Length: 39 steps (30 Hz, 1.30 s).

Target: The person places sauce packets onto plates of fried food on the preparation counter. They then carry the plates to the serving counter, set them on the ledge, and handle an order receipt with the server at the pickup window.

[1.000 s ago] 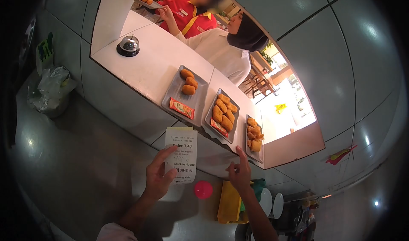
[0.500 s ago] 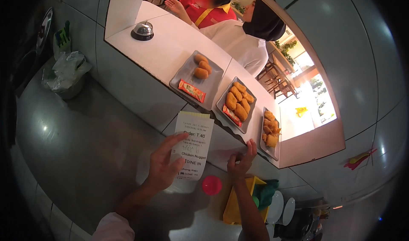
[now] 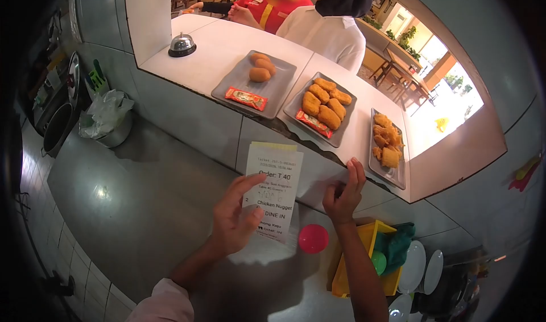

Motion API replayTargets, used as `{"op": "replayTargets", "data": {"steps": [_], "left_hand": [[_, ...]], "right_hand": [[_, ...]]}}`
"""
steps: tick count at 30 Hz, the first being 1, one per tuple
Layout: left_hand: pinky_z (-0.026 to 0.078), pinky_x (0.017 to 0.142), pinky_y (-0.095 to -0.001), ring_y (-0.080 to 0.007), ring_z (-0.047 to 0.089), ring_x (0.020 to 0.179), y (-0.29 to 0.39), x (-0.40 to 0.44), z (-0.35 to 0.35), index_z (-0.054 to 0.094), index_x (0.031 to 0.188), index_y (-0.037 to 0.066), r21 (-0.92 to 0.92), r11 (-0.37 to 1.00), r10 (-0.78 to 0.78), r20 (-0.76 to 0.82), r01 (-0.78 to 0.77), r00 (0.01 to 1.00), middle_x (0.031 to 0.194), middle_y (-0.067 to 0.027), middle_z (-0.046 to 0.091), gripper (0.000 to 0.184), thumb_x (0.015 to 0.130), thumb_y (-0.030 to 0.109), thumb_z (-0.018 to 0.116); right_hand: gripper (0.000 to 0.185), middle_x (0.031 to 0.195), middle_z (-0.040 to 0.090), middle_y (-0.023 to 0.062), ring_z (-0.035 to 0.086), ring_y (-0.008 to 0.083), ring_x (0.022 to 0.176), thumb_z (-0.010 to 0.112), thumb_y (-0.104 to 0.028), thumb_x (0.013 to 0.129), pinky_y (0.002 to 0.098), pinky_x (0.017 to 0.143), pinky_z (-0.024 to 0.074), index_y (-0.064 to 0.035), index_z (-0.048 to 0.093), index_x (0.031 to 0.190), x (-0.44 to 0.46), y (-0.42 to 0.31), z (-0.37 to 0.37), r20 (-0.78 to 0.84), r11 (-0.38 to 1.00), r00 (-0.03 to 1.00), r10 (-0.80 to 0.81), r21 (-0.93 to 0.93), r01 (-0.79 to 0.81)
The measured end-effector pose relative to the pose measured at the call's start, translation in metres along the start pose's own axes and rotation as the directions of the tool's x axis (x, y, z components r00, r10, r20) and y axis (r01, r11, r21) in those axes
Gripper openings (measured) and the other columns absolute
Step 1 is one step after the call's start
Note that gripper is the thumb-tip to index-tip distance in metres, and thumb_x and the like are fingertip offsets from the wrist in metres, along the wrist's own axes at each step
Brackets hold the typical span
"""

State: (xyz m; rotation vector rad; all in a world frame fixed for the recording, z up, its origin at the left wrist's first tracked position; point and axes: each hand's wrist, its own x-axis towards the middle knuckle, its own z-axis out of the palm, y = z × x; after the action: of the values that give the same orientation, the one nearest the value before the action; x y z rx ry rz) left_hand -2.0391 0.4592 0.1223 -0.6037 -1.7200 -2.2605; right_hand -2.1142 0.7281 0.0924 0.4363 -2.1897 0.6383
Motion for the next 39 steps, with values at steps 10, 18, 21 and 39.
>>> {"op": "replayTargets", "data": {"steps": [10, 18, 21, 39], "left_hand": [[0.038, 0.106, -0.0346, -0.0228, 0.050, 0.125, 0.0089, -0.0019, -0.0064, 0.046, 0.138, -0.007, 0.027, 1.000, 0.015, 0.004, -0.015, 1.000, 0.132, -0.0159, 0.048, 0.051, 0.089, 0.000, 0.056], [0.042, 0.104, -0.0327, -0.0198, 0.053, 0.121, 0.0068, -0.0014, -0.0074, 0.047, 0.138, -0.005, 0.019, 1.000, -0.024, 0.018, 0.024, 1.000, 0.132, -0.0133, 0.048, 0.049, 0.090, 0.000, 0.055], [0.043, 0.103, -0.0322, -0.0200, 0.053, 0.120, 0.0046, -0.0018, -0.0073, 0.048, 0.137, -0.005, 0.036, 0.999, -0.027, 0.008, 0.027, 1.000, 0.131, -0.0137, 0.048, 0.049, 0.089, 0.000, 0.055], [0.045, 0.100, -0.0304, -0.0180, 0.054, 0.119, 0.0050, -0.0009, -0.0075, 0.050, 0.136, -0.005, 0.027, 1.000, -0.011, 0.032, 0.010, 0.999, 0.131, -0.0132, 0.050, 0.047, 0.089, -0.001, 0.055]], "right_hand": [[0.066, 0.141, 0.044, 0.0216, 0.060, 0.0301, 0.114, 0.053, 0.007, 0.074, 0.0229, 0.053, 0.0543, 0.0023, 0.042, 0.139, -0.0001, -0.0007, 0.0010, -0.002, 1.000, 1.000, -0.027, 0.011, 0.027], [0.067, 0.141, 0.043, 0.0220, 0.060, 0.0306, 0.114, 0.053, 0.007, 0.074, 0.0233, 0.053, 0.0546, 0.0019, 0.041, 0.139, 0.0028, -0.0035, -0.0003, 0.004, 0.999, 0.999, -0.046, -0.010, 0.046], [0.066, 0.141, 0.043, 0.0216, 0.060, 0.0300, 0.114, 0.053, 0.007, 0.074, 0.0232, 0.053, 0.0550, 0.0019, 0.041, 0.139, 0.0031, -0.0038, -0.0010, 0.009, 0.999, 0.999, -0.039, -0.007, 0.039], [0.067, 0.142, 0.042, 0.0218, 0.060, 0.0307, 0.115, 0.054, 0.005, 0.074, 0.0240, 0.055, 0.0575, 0.0008, 0.040, 0.139, 0.0013, -0.0011, -0.0005, 0.010, 0.998, 0.999, -0.053, -0.019, 0.053]]}}
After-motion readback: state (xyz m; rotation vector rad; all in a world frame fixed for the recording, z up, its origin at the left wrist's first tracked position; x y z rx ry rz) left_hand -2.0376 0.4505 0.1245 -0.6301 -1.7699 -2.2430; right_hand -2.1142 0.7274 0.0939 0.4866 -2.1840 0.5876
